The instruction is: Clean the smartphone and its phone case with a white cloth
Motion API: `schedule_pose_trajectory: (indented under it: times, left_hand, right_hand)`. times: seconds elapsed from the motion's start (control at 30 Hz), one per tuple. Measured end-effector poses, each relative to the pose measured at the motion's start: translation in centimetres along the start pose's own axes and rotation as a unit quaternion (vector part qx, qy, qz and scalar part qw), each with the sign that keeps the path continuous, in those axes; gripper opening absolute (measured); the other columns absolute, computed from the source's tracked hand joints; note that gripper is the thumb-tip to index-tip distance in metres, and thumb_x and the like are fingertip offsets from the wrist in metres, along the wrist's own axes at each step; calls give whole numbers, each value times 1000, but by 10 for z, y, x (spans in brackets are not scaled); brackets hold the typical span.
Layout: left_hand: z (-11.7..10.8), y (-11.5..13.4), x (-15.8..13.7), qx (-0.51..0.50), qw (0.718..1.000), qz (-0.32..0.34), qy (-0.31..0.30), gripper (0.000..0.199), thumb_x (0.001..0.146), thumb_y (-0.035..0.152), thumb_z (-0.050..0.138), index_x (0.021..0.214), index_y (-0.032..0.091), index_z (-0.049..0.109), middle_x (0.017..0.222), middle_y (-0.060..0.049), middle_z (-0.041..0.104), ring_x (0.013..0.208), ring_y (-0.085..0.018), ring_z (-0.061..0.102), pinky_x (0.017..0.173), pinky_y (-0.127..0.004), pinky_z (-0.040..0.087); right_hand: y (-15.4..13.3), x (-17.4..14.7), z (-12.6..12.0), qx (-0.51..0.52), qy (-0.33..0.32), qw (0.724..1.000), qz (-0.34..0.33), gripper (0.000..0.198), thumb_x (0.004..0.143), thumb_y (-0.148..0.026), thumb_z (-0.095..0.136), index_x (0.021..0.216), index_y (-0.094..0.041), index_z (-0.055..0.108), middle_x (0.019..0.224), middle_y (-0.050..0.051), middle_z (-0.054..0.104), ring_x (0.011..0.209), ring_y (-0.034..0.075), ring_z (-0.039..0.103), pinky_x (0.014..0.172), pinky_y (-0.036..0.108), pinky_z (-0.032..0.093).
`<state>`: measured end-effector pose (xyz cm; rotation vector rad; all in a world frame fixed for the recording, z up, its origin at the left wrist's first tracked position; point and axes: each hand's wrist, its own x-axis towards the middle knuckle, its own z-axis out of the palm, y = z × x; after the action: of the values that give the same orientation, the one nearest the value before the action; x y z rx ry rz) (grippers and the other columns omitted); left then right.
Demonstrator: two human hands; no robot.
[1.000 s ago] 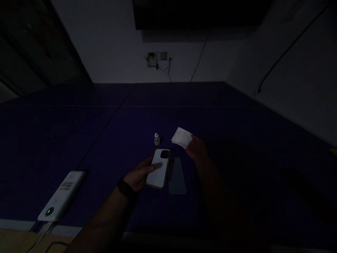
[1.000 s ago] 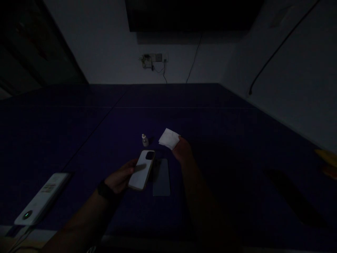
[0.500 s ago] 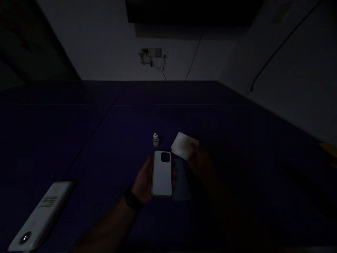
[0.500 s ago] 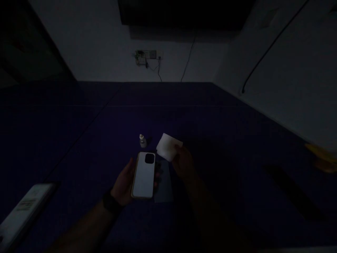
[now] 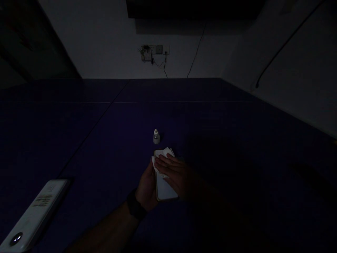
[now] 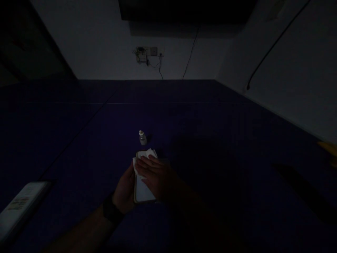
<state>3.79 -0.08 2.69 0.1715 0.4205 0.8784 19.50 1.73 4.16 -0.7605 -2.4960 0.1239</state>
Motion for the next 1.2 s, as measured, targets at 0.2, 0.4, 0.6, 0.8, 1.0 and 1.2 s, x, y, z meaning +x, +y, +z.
schedule_pose_trajectory:
  times: [0.2, 0.4, 0.6, 0.8, 1.0, 1.2]
  left_hand:
    - [1, 2, 0, -4, 1000, -1, 14, 54, 105, 54, 40, 144, 20, 53, 123, -10, 71, 111, -27, 68, 99, -37, 49]
    - [-2, 4, 1, -11, 1000, -18, 20, 58, 105, 55, 35, 141, 14, 54, 112, -11, 73, 105, -26, 70, 97, -37, 51]
    - [2, 6, 2, 8, 1000, 10, 13, 52, 107, 50, 35, 144, 18, 52, 117, -10, 72, 107, -24, 70, 97, -35, 51]
    - [4, 7, -1, -7, 1000, 10, 20, 54, 108, 52, 30, 143, 17, 52, 112, -9, 73, 100, -23, 72, 93, -34, 52]
    - [-1, 7, -4, 5, 1000, 1, 4, 52, 107, 53, 34, 142, 19, 53, 103, -7, 74, 85, -20, 73, 83, -31, 53]
    - [-3, 12, -7, 10, 1000, 16, -3, 59, 105, 57, 37, 143, 15, 52, 98, -8, 74, 82, -22, 72, 81, -33, 54]
  right_hand:
    - [-1, 0, 3, -27, 28, 999, 36, 46, 98, -11, 45, 143, -8, 53, 147, 19, 54, 141, 28, 46, 118, 54, 40]
    - [-4, 0, -1, -2, 33, 999, -18, 42, 96, -8, 44, 134, -7, 61, 138, 18, 63, 136, 27, 53, 117, 49, 43]
    - [-4, 0, -3, -30, 34, 999, 4, 43, 99, -12, 43, 139, 0, 54, 146, 22, 54, 144, 30, 42, 117, 55, 40]
    - [0, -2, -4, -15, 23, 999, -25, 41, 98, -12, 44, 135, -8, 60, 142, 15, 60, 142, 27, 45, 119, 53, 37]
    - [-7, -2, -5, -6, 14, 1000, 12, 49, 97, -12, 47, 145, -9, 51, 150, 15, 53, 146, 29, 39, 120, 58, 34]
    - [-9, -5, -11, 4, 30, 999, -11, 43, 97, -13, 46, 138, -16, 60, 140, 10, 63, 134, 25, 52, 116, 53, 38]
